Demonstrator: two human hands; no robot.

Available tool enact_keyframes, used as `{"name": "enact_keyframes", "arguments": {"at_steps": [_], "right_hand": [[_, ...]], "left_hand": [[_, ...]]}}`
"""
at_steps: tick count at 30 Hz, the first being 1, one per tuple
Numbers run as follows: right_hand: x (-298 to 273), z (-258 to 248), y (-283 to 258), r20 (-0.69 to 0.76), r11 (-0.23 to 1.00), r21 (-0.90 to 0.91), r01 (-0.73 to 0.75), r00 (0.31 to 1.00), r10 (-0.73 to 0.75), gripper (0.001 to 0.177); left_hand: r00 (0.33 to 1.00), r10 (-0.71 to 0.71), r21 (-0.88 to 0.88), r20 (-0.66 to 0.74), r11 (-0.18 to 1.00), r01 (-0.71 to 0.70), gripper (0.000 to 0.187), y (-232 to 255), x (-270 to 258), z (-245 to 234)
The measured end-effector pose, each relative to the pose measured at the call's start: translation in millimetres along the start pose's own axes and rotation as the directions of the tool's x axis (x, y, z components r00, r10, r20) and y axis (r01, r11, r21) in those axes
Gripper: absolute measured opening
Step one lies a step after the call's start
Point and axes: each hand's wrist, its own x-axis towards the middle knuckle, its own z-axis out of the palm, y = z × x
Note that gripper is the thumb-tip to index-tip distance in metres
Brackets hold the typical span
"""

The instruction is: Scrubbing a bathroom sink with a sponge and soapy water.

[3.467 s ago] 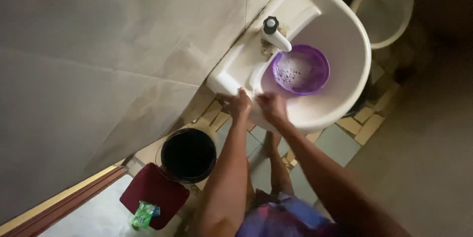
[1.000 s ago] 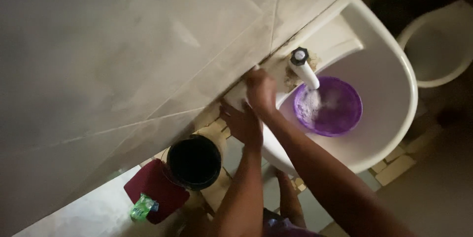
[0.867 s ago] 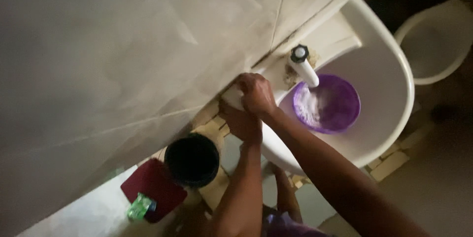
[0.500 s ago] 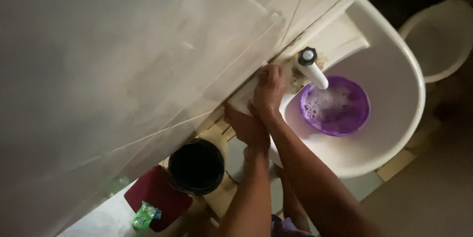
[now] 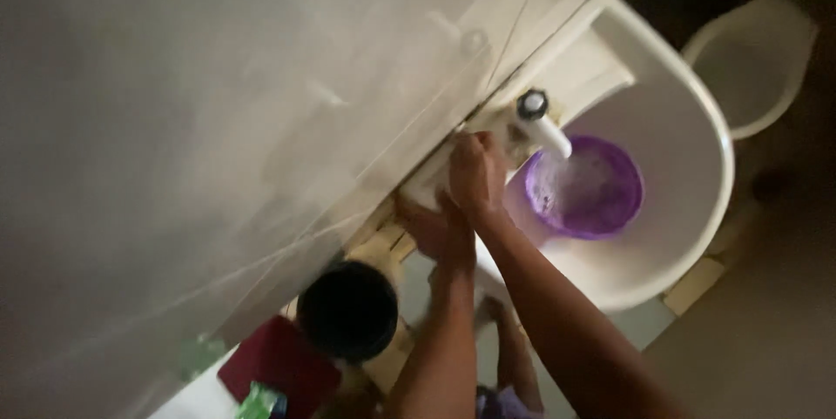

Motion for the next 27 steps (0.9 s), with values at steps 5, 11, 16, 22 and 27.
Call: {"name": "enact_keyframes", "arguments": {"at_steps": [5, 11, 16, 22, 27], "right_hand": [[24.9, 3.7, 34.5, 0.01, 0.972, -0.105, -0.211, 0.977, 0.213, 0.023], [-3.5, 40.9, 36.0, 0.017, 0.992, -0.117, -0.036, 0.999, 0.038, 0.02], [20.0, 16.9, 40.8, 0.125, 0.929, -0.35, 0.122, 0.989, -0.082, 0.013], [-4.4, 32.4, 52.0, 0.041, 0.992, -0.119, 0.044, 0.998, -0.039, 0.015], [-55.8, 40.0, 97.5, 0.223, 0.971, -0.12, 0.208, 0.959, -0.178, 0.013]], "left_hand": [[0.989, 0.131, 0.096, -0.074, 0.988, -0.124, 0.076, -11.8, -9.9, 6.5], [0.993, 0.095, 0.247, -0.077, 0.966, -0.073, 0.079, 18.3, 3.5, -10.3], [0.994, -0.103, 0.126, 0.039, 0.987, 0.098, 0.079, 16.8, 0.4, -4.3], [0.998, 0.002, 0.108, -0.062, 0.994, 0.005, 0.081, 40.2, 1.9, -26.7], [0.977, -0.175, 0.122, 0.122, 0.98, 0.16, 0.084, 22.3, 6.7, -14.9]]}}
